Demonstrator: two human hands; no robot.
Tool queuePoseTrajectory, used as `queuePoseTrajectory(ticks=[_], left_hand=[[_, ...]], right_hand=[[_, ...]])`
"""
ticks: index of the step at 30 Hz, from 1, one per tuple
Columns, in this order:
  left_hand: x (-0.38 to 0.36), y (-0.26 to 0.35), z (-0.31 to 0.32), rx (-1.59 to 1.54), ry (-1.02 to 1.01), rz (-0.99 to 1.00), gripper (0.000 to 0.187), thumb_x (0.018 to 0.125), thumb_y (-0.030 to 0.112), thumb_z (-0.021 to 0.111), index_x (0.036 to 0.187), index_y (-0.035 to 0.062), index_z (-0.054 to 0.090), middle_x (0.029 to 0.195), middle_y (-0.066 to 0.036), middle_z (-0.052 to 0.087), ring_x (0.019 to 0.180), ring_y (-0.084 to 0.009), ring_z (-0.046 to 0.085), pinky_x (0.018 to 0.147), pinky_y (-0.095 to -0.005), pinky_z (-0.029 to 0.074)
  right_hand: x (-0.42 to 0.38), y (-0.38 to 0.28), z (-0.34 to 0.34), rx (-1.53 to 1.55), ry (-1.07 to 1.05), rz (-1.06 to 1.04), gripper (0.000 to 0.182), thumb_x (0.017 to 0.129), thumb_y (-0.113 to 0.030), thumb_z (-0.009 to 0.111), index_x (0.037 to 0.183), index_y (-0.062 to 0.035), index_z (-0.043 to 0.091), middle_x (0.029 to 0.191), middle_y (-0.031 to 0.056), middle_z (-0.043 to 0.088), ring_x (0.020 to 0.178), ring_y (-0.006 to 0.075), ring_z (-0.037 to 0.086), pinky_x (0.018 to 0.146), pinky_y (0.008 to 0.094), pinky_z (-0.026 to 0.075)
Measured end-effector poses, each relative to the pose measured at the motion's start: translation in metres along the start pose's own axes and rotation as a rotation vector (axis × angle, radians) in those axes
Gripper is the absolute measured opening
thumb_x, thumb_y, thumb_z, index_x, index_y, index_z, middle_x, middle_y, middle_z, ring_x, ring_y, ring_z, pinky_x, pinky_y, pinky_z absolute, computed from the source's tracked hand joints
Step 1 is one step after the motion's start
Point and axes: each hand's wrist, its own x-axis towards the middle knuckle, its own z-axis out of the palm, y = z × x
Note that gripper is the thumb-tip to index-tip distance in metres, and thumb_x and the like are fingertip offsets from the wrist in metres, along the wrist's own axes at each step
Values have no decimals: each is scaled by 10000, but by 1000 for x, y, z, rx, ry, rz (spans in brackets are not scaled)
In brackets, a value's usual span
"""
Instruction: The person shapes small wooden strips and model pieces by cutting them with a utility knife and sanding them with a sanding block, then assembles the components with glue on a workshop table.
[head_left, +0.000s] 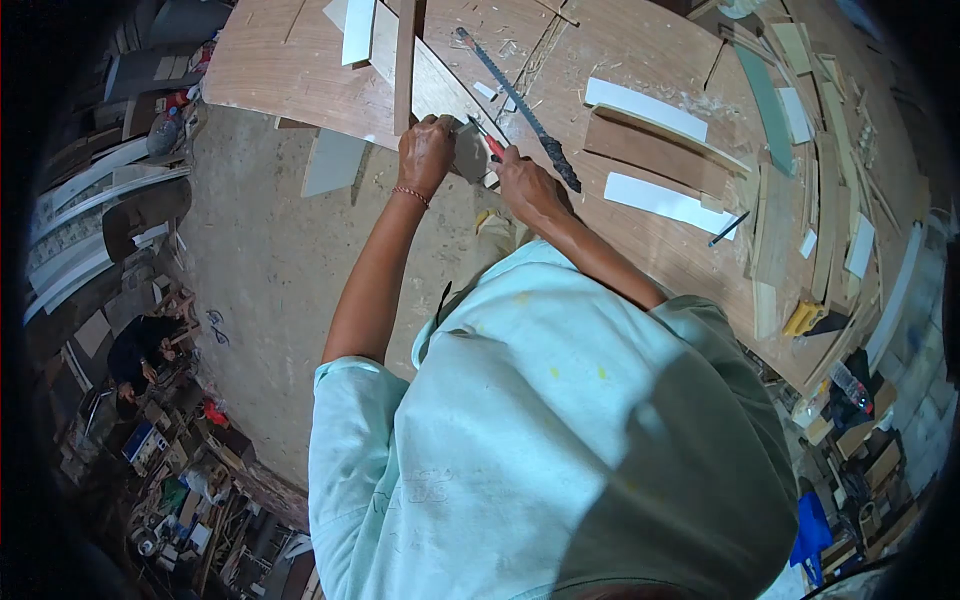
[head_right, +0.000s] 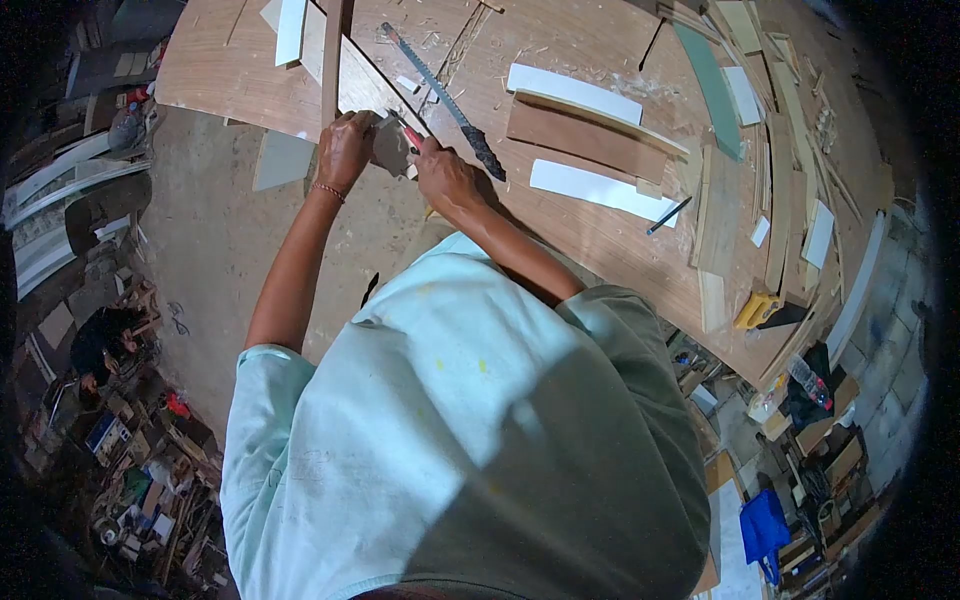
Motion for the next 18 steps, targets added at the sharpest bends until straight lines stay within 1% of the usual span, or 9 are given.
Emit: queuePoseTrajectory(ticks=[5,7,8,10,18], left_hand=[[0,5,-6,27,-1,-17,74,679,107,546,737,68,570,722,-127,576,664,-287,578,579,-368,462],[0,4,-3,18,17,-11,74,677,104,546,737,71,574,718,-129,575,658,-286,578,576,-370,462],[1,3,-3,18,18,-15,74,677,104,546,737,71,574,718,-129,575,658,-286,578,576,-370,462],[-1,2,-2,-1,11,0,68,677,103,545,729,69,571,710,-131,573,650,-291,577,568,-373,461],[-1,1,-1,-21,10,6,65,683,107,540,722,62,567,708,-132,572,643,-295,576,562,-377,458]], right_hand=[[1,3,0,-31,17,-20,318,863,-291,386,879,26,401,681,260,556,672,396,567,586,482,425],[-3,2,-2,17,-2,33,323,862,-295,392,876,27,401,652,251,552,648,394,566,568,477,425],[-2,3,-2,16,-5,30,323,862,-295,392,876,27,401,652,251,552,648,394,566,568,477,425],[-4,6,-1,37,31,-44,326,861,-297,398,871,28,401,635,249,548,629,393,565,546,467,425],[-1,3,-8,-4,-6,-33,327,862,-289,400,879,37,408,645,261,545,636,405,561,539,453,429]])
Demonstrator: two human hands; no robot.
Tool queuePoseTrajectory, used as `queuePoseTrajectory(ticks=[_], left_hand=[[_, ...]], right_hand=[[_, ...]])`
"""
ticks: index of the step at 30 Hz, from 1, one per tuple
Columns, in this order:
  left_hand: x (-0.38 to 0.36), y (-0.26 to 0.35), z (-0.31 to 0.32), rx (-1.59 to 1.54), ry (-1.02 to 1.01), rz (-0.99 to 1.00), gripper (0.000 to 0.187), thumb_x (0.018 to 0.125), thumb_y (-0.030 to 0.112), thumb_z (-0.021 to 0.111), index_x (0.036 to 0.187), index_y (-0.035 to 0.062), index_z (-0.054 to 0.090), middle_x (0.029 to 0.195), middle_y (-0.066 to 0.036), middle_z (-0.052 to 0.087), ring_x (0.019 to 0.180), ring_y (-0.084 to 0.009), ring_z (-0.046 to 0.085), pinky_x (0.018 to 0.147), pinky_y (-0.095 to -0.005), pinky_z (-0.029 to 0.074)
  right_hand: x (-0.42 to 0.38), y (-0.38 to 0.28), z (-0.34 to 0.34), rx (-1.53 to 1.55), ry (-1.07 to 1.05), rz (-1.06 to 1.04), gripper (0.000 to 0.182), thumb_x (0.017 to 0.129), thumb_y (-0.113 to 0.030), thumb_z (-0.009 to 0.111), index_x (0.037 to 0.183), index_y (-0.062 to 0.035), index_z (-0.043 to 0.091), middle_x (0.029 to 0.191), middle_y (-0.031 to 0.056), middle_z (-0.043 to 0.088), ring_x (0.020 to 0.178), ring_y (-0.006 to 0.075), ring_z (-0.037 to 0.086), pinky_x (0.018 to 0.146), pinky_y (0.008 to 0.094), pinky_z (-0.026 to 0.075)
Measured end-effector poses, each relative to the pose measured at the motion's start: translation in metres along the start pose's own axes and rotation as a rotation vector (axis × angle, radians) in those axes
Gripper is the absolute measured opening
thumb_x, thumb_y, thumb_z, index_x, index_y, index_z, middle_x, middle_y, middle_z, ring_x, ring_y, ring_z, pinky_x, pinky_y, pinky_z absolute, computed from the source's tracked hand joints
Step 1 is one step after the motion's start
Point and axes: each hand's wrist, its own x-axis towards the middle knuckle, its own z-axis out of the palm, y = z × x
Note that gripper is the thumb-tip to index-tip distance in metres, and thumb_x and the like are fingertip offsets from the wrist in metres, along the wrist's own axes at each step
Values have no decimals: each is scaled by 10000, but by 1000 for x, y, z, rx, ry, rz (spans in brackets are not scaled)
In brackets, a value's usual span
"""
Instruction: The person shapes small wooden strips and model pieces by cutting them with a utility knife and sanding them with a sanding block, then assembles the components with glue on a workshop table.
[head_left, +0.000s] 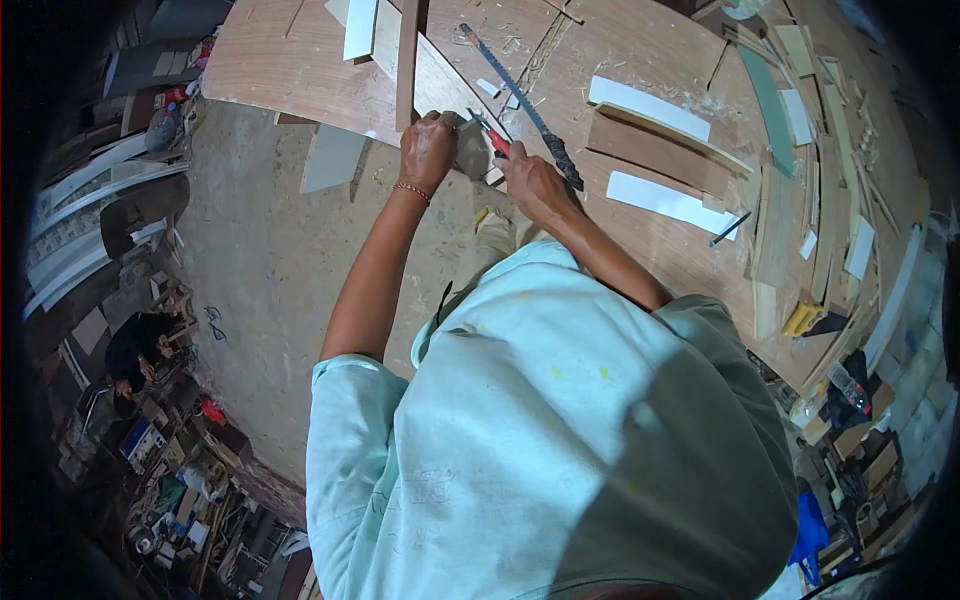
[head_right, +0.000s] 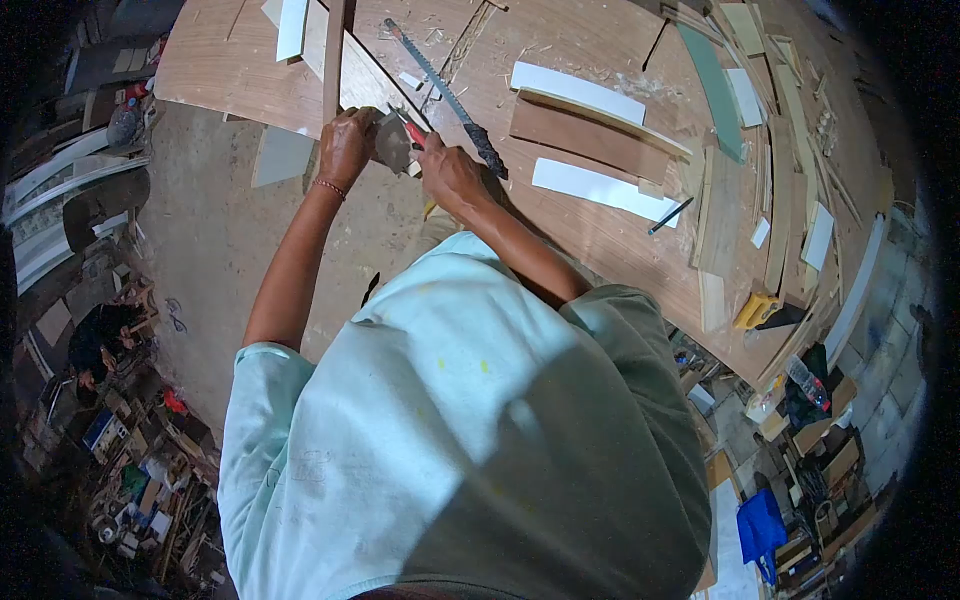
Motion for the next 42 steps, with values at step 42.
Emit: queuePoseTrajectory(ticks=[42], left_hand=[[0,51,-8,-721,38,226,217,677,6,608,879,-30,535,786,-135,561,729,-233,566,679,-299,442]], right_hand=[[-30,21,-10,-180,566,358,271,761,-215,497,906,13,516,902,185,524,839,330,521,747,431,410]])
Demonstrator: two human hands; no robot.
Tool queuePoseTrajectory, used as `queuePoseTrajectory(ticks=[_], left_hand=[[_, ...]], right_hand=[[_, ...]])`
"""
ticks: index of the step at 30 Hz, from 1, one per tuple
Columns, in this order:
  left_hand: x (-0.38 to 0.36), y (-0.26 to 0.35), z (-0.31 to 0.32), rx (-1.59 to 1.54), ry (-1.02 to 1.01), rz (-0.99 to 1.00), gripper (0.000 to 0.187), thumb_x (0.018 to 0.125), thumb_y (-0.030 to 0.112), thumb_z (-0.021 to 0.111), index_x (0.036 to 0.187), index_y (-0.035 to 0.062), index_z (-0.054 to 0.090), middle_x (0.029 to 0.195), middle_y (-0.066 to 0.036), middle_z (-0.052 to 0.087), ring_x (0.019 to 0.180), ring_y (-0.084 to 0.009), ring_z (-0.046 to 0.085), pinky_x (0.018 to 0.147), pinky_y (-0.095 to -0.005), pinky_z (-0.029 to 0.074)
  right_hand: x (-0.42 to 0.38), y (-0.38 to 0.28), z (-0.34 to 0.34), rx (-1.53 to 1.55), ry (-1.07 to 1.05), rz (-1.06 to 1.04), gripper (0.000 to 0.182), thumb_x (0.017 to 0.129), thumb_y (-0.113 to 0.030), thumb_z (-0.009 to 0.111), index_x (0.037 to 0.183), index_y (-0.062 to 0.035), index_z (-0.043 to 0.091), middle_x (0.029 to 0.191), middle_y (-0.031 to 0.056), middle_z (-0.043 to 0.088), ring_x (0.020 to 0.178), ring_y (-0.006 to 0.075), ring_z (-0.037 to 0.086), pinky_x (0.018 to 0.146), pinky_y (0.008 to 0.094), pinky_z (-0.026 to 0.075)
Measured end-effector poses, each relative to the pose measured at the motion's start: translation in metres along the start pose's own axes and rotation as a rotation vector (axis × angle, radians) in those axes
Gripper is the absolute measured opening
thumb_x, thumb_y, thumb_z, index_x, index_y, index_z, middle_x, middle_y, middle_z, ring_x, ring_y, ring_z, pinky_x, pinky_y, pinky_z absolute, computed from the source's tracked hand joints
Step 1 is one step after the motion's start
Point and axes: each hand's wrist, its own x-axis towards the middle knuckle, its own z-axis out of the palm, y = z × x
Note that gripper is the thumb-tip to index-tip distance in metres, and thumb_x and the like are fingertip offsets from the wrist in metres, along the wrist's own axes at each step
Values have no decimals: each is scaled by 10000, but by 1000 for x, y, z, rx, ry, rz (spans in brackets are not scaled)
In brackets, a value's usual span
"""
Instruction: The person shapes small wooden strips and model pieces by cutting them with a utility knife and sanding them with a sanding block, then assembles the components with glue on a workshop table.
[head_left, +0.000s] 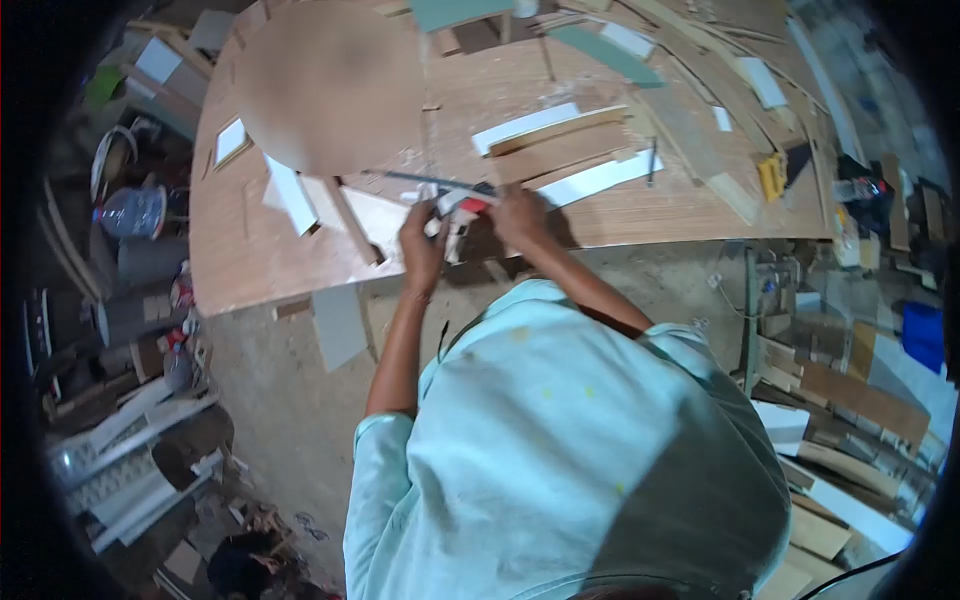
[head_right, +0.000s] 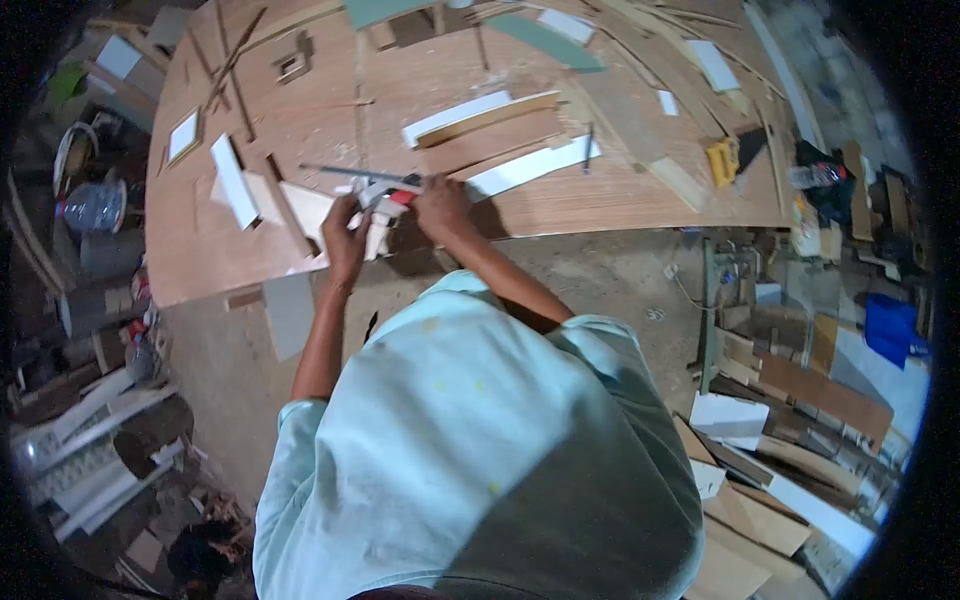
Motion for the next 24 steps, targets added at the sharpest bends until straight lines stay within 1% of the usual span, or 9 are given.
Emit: queuePoseTrajectory(ticks=[3,5,6,8,11,13,15,18,24], left_hand=[[3,34,6,-229,17,8,170,716,14,600,863,-34,531,796,-105,565,744,-159,579,682,-252,460],[2,46,8,-294,12,2,198,733,-20,588,916,-13,513,827,-48,568,762,-102,549,699,-234,463],[1,50,8,-329,-2,-28,196,735,-19,588,916,-13,513,824,-40,563,755,-98,542,685,-228,459],[-1,57,12,-378,-31,-49,193,737,-19,587,916,-12,513,822,-31,558,748,-94,536,671,-222,455],[-4,67,19,-472,19,107,203,737,-19,589,926,-11,513,832,-28,552,747,-85,522,640,-202,442],[-5,77,23,-432,64,209,203,732,-27,587,923,-6,520,820,-21,543,735,-75,503,618,-192,431],[-7,91,27,-477,44,120,181,722,28,599,889,-2,538,800,-71,527,718,-125,521,628,-233,443],[-2,102,36,-303,139,326,198,722,10,608,911,13,548,785,-55,534,674,-94,504,578,-194,422],[7,114,51,-484,-32,167,193,776,39,563,961,-8,538,888,-58,536,784,-105,529,673,-229,467]], right_hand=[[-2,4,-18,362,290,-46,245,745,-140,549,910,35,503,907,208,531,822,299,550,678,389,447],[-10,-6,-53,702,200,-22,381,724,-198,624,987,36,480,957,199,537,857,247,561,668,340,470],[-13,-11,-59,700,210,-21,381,724,-198,624,987,36,480,957,199,537,857,247,561,668,340,470],[-22,-19,-72,944,258,-172,539,674,-230,688,1071,34,436,979,175,543,867,206,563,678,297,480],[-39,-36,-92,792,362,-229,600,678,-195,693,1151,4,382,983,107,536,857,173,545,734,269,463],[-42,-36,-98,705,451,-279,644,639,-160,721,1157,3,375,984,115,540,848,166,550,724,260,465],[-48,-35,-106,776,453,-158,651,618,-117,727,1154,4,378,978,112,546,843,167,554,725,260,466],[-49,-27,-115,760,489,-144,618,620,-123,716,1128,15,393,955,137,560,832,212,574,729,293,467],[-32,2,-142,761,476,-204,616,634,-121,699,1143,-9,369,965,151,570,887,240,573,738,308,467]])
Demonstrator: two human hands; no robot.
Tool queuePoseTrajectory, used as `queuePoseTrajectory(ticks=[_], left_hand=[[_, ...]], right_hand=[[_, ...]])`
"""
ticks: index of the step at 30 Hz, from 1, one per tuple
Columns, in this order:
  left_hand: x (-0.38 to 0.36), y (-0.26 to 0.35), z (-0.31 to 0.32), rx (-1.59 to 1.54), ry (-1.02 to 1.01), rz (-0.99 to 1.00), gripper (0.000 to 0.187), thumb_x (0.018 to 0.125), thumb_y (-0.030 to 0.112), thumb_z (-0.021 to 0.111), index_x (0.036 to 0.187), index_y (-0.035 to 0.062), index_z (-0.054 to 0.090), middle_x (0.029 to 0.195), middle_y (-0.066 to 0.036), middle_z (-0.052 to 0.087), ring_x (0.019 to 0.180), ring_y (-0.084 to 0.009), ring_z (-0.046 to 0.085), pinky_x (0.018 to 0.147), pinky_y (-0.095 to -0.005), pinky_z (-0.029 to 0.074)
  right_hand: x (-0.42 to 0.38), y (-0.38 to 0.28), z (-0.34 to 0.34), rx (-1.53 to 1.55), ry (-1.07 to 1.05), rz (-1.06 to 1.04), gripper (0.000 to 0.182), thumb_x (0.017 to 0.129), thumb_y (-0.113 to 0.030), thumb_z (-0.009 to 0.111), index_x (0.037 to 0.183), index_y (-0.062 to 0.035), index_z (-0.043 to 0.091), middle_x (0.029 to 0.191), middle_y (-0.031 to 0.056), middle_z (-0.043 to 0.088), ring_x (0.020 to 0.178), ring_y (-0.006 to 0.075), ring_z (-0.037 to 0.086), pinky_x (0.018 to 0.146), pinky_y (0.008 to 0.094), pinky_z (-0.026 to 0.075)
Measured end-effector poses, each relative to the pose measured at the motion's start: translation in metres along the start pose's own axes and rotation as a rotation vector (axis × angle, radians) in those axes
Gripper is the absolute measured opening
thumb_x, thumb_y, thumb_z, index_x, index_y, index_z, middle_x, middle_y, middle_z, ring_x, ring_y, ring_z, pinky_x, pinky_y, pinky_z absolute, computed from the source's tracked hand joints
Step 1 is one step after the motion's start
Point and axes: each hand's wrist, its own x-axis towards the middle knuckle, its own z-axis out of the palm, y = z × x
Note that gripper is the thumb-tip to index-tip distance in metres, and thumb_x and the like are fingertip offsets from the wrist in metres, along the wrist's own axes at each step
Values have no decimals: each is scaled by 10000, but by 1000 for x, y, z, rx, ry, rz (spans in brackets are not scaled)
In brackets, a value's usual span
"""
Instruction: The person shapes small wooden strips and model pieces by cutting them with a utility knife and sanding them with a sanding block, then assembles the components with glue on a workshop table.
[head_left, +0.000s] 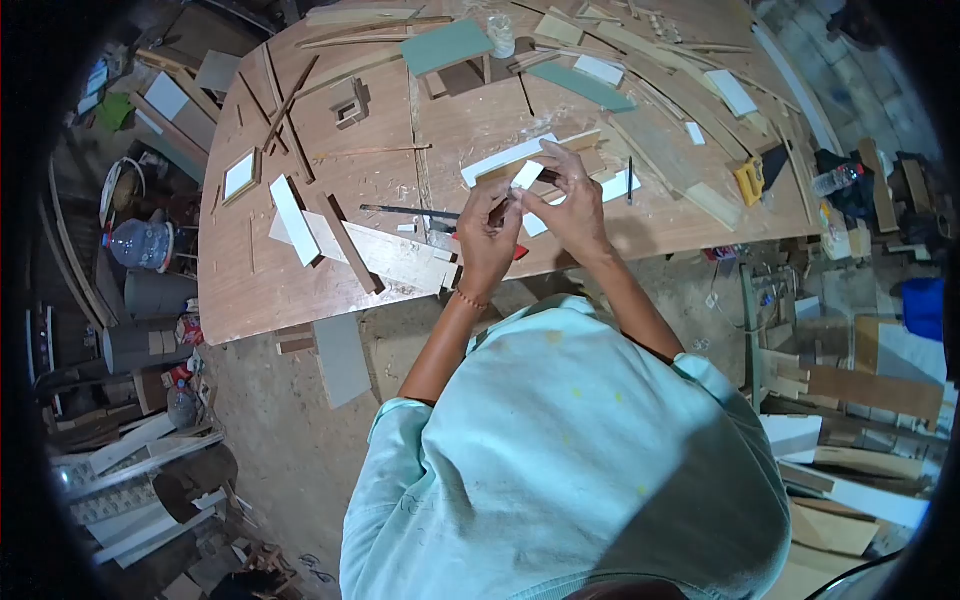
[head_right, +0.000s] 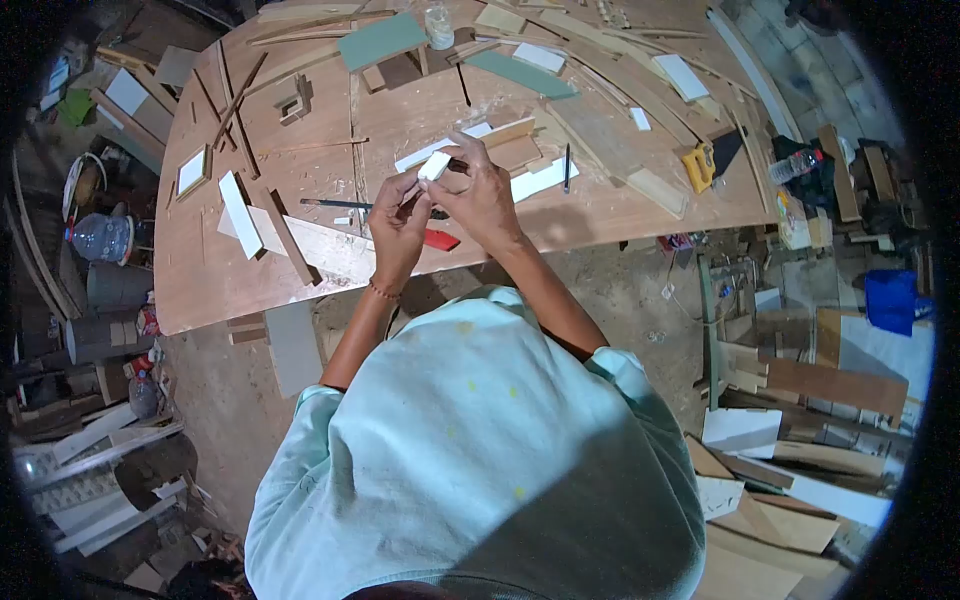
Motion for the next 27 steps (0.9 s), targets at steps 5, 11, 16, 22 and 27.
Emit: queuePoseTrajectory(ticks=[5,11,16,22,27], left_hand=[[25,5,27,-761,88,-508,282,867,167,431,1026,-56,497,988,-145,546,855,-192,566,749,-330,490],[43,-2,68,-885,32,-642,263,838,201,500,971,-24,528,838,-75,576,716,-139,572,672,-272,510],[32,-6,73,-1017,275,-675,237,821,170,526,959,-22,536,829,-73,583,711,-112,574,604,-197,503],[-5,3,63,-890,615,-572,251,812,186,540,932,-34,551,830,-68,582,735,-121,566,634,-213,495],[-22,9,62,-831,786,-446,275,815,187,536,948,-53,546,792,-92,592,623,-127,569,505,-181,483]], right_hand=[[32,18,-35,-13,-116,-60,616,644,-128,693,1150,-11,362,990,155,564,906,255,565,763,324,455],[60,36,-72,-33,-374,-193,621,629,-125,702,1150,-11,384,999,101,569,936,214,554,819,320,435],[76,59,-67,151,-609,-368,637,633,-113,691,1176,-38,367,1015,136,554,941,258,551,813,334,437],[67,60,-37,260,-784,-437,590,627,-54,676,1143,-18,392,1044,140,539,957,254,546,816,325,445],[60,55,-22,310,-804,-456,565,587,-65,713,1077,10,441,1004,161,545,911,255,562,784,312,457]])
